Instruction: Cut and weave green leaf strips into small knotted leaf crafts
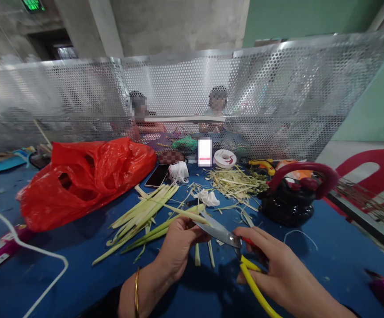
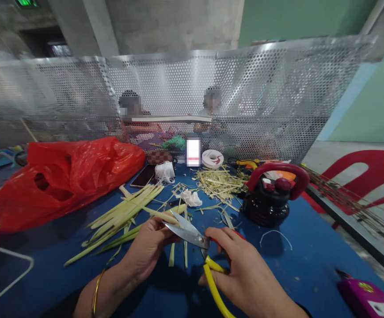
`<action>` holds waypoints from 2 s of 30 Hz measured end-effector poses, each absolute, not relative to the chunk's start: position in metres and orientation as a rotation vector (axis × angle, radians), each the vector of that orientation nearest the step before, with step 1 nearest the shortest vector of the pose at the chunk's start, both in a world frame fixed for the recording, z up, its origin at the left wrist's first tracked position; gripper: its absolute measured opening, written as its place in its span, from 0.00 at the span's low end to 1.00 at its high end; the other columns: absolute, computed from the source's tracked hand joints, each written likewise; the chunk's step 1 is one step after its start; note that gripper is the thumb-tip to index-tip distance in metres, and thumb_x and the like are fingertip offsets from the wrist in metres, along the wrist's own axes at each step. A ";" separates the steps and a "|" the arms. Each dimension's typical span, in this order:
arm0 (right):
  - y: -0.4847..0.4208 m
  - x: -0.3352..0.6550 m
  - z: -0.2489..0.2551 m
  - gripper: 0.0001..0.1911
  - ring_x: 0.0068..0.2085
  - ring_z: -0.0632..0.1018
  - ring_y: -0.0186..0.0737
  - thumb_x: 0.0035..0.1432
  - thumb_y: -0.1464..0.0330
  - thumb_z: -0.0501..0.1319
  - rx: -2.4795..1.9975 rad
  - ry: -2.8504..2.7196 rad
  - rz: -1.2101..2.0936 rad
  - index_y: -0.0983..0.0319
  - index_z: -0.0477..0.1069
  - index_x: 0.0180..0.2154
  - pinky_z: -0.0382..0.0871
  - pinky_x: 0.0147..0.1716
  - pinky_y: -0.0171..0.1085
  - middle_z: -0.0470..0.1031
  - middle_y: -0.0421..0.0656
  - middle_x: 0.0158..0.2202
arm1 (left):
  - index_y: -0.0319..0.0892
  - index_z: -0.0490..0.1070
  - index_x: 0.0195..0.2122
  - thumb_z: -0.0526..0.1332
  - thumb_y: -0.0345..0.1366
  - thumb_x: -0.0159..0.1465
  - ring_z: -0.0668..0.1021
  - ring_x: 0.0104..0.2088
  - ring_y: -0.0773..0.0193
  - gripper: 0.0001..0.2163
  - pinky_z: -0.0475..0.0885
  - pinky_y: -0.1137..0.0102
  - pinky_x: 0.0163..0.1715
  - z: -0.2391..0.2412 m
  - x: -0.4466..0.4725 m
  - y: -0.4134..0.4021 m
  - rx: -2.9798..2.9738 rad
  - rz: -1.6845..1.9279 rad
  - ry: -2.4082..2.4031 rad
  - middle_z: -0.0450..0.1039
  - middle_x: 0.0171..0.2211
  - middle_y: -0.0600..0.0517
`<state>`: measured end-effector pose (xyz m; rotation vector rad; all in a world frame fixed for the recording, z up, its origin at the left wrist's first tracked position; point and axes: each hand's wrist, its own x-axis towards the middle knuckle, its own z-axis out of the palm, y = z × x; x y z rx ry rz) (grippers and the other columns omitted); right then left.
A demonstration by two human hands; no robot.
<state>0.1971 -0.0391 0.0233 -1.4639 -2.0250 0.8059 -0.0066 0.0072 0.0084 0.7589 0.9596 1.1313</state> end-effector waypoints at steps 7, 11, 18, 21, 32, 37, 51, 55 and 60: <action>-0.040 0.198 0.024 0.27 0.39 0.75 0.43 0.48 0.71 0.65 -1.445 -2.003 0.818 0.56 0.69 0.53 0.72 0.40 0.41 0.75 0.43 0.41 | 0.39 0.77 0.27 0.75 0.34 0.43 0.76 0.27 0.67 0.11 0.73 0.74 0.29 0.009 -0.007 0.007 0.779 1.112 0.979 0.77 0.27 0.51; -0.040 0.199 0.023 0.27 0.40 0.75 0.43 0.49 0.71 0.66 -1.448 -2.001 0.820 0.55 0.69 0.53 0.72 0.40 0.39 0.74 0.42 0.43 | 0.39 0.77 0.26 0.74 0.33 0.42 0.76 0.26 0.67 0.11 0.74 0.74 0.29 0.010 -0.006 0.007 0.778 1.104 0.973 0.77 0.27 0.51; -0.042 0.199 0.020 0.27 0.37 0.76 0.41 0.52 0.69 0.65 -1.445 -2.030 0.814 0.55 0.67 0.55 0.72 0.36 0.37 0.75 0.42 0.40 | 0.39 0.77 0.27 0.74 0.33 0.43 0.76 0.25 0.68 0.11 0.73 0.75 0.29 0.009 -0.007 0.007 0.757 1.114 0.956 0.76 0.26 0.52; -0.043 0.199 0.020 0.25 0.36 0.76 0.40 0.53 0.69 0.65 -1.427 -2.031 0.820 0.55 0.68 0.54 0.73 0.36 0.36 0.76 0.42 0.40 | 0.39 0.77 0.27 0.74 0.33 0.44 0.76 0.25 0.68 0.10 0.73 0.75 0.28 0.009 -0.008 0.008 0.766 1.111 0.929 0.75 0.25 0.52; -0.039 0.206 0.014 0.22 0.35 0.77 0.40 0.54 0.65 0.66 -1.399 -2.082 0.714 0.56 0.70 0.51 0.75 0.34 0.35 0.76 0.42 0.39 | 0.37 0.75 0.28 0.71 0.35 0.50 0.76 0.26 0.67 0.08 0.74 0.71 0.31 0.008 -0.014 0.008 0.796 1.133 0.856 0.75 0.25 0.51; -0.039 0.210 0.012 0.22 0.35 0.77 0.40 0.53 0.66 0.66 -1.380 -2.088 0.707 0.56 0.70 0.51 0.75 0.34 0.36 0.76 0.42 0.39 | 0.38 0.75 0.29 0.71 0.34 0.50 0.77 0.28 0.66 0.09 0.75 0.70 0.33 0.009 -0.016 0.010 0.779 1.225 0.888 0.76 0.27 0.52; -0.043 0.202 0.018 0.30 0.39 0.78 0.41 0.47 0.71 0.65 -1.491 -2.059 0.713 0.57 0.68 0.54 0.76 0.38 0.37 0.76 0.45 0.45 | 0.39 0.72 0.29 0.72 0.33 0.50 0.77 0.27 0.68 0.10 0.75 0.72 0.30 0.012 -0.015 0.009 0.833 1.243 0.877 0.75 0.26 0.54; -0.042 0.201 0.021 0.33 0.42 0.78 0.43 0.46 0.71 0.66 -1.519 -2.047 0.762 0.57 0.66 0.56 0.75 0.41 0.37 0.74 0.45 0.48 | 0.39 0.72 0.29 0.72 0.35 0.49 0.78 0.27 0.67 0.11 0.75 0.72 0.30 0.010 -0.015 0.009 0.863 1.224 0.859 0.76 0.26 0.54; -0.043 0.198 0.023 0.31 0.37 0.77 0.41 0.47 0.71 0.66 -1.519 -2.023 0.842 0.57 0.68 0.55 0.75 0.37 0.36 0.76 0.43 0.41 | 0.39 0.72 0.27 0.72 0.36 0.50 0.77 0.26 0.68 0.10 0.74 0.74 0.29 0.014 -0.014 0.008 0.922 1.191 0.833 0.74 0.24 0.54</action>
